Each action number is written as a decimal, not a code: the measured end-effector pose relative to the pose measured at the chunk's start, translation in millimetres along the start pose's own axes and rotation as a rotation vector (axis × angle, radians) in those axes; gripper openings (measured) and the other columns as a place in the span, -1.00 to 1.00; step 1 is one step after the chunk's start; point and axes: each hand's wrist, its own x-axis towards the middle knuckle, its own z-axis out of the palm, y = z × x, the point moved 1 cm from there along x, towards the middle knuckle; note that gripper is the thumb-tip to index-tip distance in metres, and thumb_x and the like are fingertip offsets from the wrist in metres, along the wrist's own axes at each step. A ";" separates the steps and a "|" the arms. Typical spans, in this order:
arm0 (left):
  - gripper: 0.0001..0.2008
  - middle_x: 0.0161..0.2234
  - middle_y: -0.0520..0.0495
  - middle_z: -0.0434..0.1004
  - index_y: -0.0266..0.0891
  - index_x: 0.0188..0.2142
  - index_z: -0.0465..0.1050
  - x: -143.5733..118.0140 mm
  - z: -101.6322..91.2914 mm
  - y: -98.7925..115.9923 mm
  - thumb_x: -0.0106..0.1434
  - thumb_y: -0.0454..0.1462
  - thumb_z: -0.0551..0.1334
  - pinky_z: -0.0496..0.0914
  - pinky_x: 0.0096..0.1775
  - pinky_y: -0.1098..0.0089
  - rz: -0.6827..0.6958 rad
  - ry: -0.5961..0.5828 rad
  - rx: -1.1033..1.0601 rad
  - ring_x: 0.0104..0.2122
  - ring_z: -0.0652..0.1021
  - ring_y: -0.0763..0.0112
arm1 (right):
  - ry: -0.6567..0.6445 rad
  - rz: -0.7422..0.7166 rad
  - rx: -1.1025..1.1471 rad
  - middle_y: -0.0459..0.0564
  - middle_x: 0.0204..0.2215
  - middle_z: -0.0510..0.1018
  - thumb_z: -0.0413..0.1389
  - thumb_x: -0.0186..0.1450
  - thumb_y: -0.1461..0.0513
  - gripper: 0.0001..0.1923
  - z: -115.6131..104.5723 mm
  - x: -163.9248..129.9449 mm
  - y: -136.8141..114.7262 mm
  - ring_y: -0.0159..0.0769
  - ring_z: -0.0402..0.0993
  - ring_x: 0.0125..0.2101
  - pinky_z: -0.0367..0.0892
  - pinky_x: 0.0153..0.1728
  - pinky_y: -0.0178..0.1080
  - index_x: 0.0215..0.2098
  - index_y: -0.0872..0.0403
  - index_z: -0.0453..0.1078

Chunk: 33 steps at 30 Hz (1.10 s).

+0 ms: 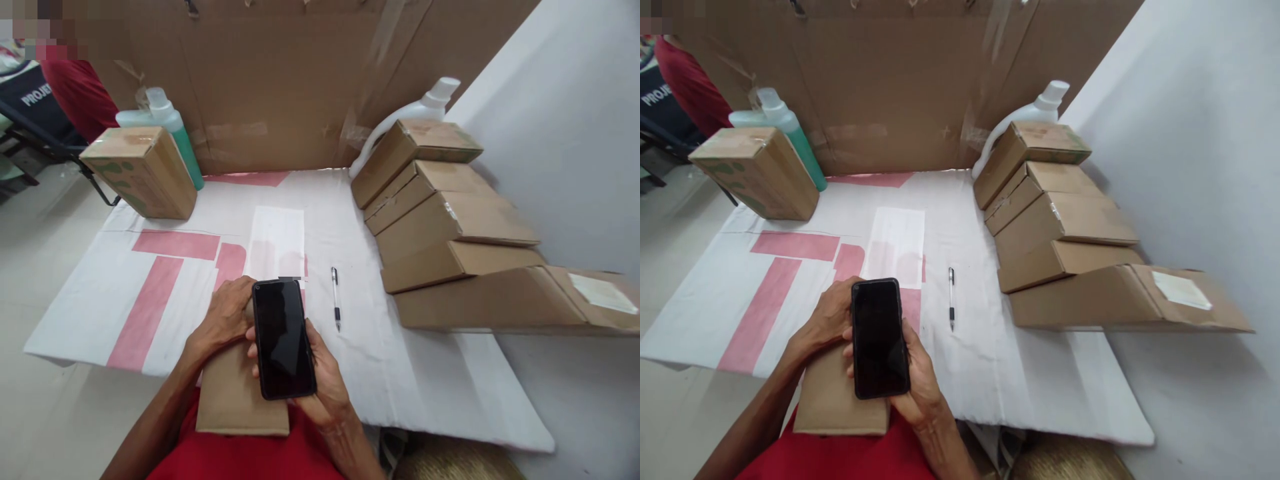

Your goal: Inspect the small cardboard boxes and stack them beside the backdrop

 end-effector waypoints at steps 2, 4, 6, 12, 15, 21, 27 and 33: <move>-0.94 -0.23 -0.04 0.53 -0.18 -0.25 0.45 -0.8 1.0 -1.1 0.27 -0.28 0.27 0.34 -0.18 0.27 0.018 0.018 -0.024 -0.24 0.55 0.23 | 0.025 -0.009 -0.001 0.17 -0.02 0.70 0.11 0.43 -0.09 -0.46 0.6 -0.6 -2.1 -0.13 0.67 -0.15 0.55 -0.14 -0.12 0.10 0.15 0.57; -0.91 -0.24 -0.03 0.53 -0.18 -0.24 0.43 -1.1 2.0 -2.3 0.25 -0.28 0.29 0.33 -0.18 0.27 0.020 0.035 -0.032 -0.24 0.55 0.23 | 0.031 -0.010 -0.006 0.17 -0.03 0.71 0.14 0.41 -0.10 -0.45 1.2 -1.7 -3.4 -0.13 0.67 -0.17 0.55 -0.14 -0.12 0.09 0.16 0.57; -0.89 -0.24 -0.03 0.53 -0.17 -0.23 0.44 -0.9 2.9 -3.0 0.24 -0.29 0.31 0.33 -0.18 0.27 0.011 0.033 -0.034 -0.23 0.55 0.22 | 0.027 -0.010 -0.011 0.18 -0.04 0.71 0.17 0.39 -0.10 -0.43 1.5 -2.8 -4.1 -0.13 0.67 -0.17 0.55 -0.14 -0.13 0.10 0.17 0.57; -0.82 -0.17 -0.04 0.55 -0.15 -0.15 0.45 -0.4 3.7 -1.8 0.24 -0.25 0.33 0.34 -0.15 0.25 -0.006 0.010 -0.037 -0.17 0.55 0.19 | 0.081 -0.063 -0.030 0.22 -0.05 0.71 0.24 0.35 -0.09 -0.43 -2.0 -3.3 -8.8 -0.10 0.68 -0.19 0.55 -0.14 -0.11 0.07 0.19 0.58; -0.82 -0.13 -0.04 0.56 -0.13 -0.10 0.46 -1.2 4.4 -0.8 0.30 -0.24 0.29 0.35 -0.12 0.24 -0.004 0.013 -0.066 -0.15 0.55 0.20 | 0.083 -0.101 -0.047 0.21 -0.07 0.72 0.25 0.35 -0.09 -0.48 -1.3 -3.5 -14.4 -0.06 0.69 -0.18 0.54 -0.08 -0.01 0.02 0.15 0.60; -0.72 -0.08 -0.06 0.56 -0.10 -0.03 0.47 -1.1 3.7 2.0 0.33 -0.08 0.34 0.36 -0.05 0.17 -0.027 0.019 -0.114 -0.10 0.56 0.16 | 0.142 -0.167 -0.146 0.23 -0.12 0.72 0.21 0.28 -0.28 -0.26 -14.3 7.4 -35.0 -0.01 0.69 -0.15 0.54 -0.08 -0.01 0.03 0.18 0.60; -0.54 -0.04 -0.08 0.56 -0.08 0.04 0.49 -2.2 1.4 6.5 0.20 -0.03 0.47 0.40 -0.01 0.09 -0.031 0.033 -0.154 -0.06 0.55 0.11 | 0.583 -0.542 -0.906 -0.01 -0.36 0.66 0.19 0.28 -0.25 -0.41 -78.8 58.6 -77.2 -0.15 0.56 -0.32 0.48 -0.17 -0.10 -0.23 0.09 0.58; -0.61 0.11 -0.15 0.50 -0.09 0.13 0.45 -23.9 -15.0 1.2 0.33 -0.18 0.36 0.42 0.18 0.11 0.022 0.386 -0.335 0.14 0.51 0.15 | 0.784 -0.620 -1.380 0.03 -0.44 0.56 0.08 0.28 -0.17 -0.50 -118.3 75.8 -87.4 -0.10 0.41 -0.37 0.33 -0.24 -0.10 -0.26 0.08 0.52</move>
